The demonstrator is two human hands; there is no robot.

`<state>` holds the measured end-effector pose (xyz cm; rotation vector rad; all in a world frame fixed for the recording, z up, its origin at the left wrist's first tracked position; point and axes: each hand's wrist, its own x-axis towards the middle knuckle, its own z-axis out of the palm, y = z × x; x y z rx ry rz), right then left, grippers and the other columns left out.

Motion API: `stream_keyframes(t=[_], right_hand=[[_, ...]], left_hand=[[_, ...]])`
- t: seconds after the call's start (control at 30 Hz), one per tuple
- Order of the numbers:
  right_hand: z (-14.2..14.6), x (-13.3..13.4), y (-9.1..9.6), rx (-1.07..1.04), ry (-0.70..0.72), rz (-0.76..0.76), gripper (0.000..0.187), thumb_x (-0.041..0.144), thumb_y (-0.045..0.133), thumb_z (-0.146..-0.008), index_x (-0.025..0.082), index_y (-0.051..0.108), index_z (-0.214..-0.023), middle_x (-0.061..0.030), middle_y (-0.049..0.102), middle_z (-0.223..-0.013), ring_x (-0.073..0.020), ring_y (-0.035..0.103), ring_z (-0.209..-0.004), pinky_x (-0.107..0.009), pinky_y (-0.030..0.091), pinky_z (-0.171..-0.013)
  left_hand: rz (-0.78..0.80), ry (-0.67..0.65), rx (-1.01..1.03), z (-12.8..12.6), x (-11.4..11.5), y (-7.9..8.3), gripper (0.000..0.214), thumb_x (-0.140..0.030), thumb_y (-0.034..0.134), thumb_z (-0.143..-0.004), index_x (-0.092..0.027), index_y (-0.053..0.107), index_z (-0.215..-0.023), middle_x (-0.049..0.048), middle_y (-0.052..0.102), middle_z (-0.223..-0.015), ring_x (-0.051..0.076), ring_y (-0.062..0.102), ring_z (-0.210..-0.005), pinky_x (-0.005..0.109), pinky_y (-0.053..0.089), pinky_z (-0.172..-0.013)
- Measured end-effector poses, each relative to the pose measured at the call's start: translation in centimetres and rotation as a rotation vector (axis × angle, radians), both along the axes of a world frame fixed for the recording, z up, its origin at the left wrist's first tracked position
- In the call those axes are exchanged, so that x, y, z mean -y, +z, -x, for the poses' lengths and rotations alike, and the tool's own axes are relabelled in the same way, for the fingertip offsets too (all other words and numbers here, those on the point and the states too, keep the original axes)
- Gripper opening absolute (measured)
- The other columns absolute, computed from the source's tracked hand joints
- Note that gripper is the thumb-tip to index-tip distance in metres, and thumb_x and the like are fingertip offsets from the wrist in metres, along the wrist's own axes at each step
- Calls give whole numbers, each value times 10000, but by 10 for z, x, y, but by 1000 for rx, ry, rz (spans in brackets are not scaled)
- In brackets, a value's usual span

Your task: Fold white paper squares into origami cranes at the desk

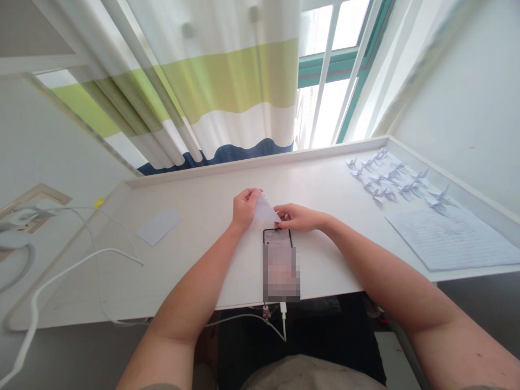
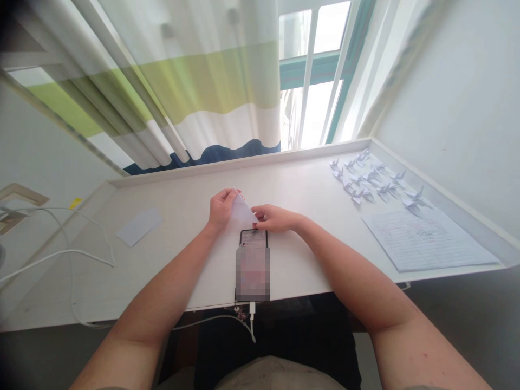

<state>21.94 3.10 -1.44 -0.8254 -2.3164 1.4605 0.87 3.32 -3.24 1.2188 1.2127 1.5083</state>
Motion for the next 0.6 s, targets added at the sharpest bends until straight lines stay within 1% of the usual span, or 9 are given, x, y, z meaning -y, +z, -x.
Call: stream_keyframes(t=[0.1, 0.3, 0.5, 0.6], right_hand=[[-1, -1, -1, 7, -11, 0, 354, 303, 701, -902, 178, 701, -1232, -17, 713, -877, -164, 558, -734, -302, 430, -675], [1, -1, -3, 7, -20, -17, 436, 292, 778, -822, 192, 693, -1237, 20, 659, -825, -146, 498, -693, -299, 404, -661], [3, 2, -1, 15, -62, -25, 401, 272, 695, -866, 189, 683, -1258, 27, 632, -775, -155, 516, -682, -305, 403, -646], [6, 4, -1, 25, -64, -56, 346, 310, 730, -850, 202, 680, -1175, 32, 594, -766, -164, 509, -692, -315, 406, -655]], left_hand=[[0, 4, 3, 1, 0, 0, 394, -569, 785, -852, -175, 758, -862, 81, 770, -861, 184, 651, -719, 303, 488, -666], [4, 4, 6, 1, 0, 0, 376, -550, 785, -849, -175, 761, -860, 80, 774, -867, 183, 652, -724, 305, 498, -678], [6, 6, 4, 0, 0, 1, 380, -554, 788, -845, -176, 758, -861, 84, 774, -865, 191, 667, -735, 308, 504, -677], [8, 5, 16, 0, 0, 2, 396, -567, 799, -828, -174, 755, -859, 87, 776, -860, 194, 677, -737, 309, 515, -674]])
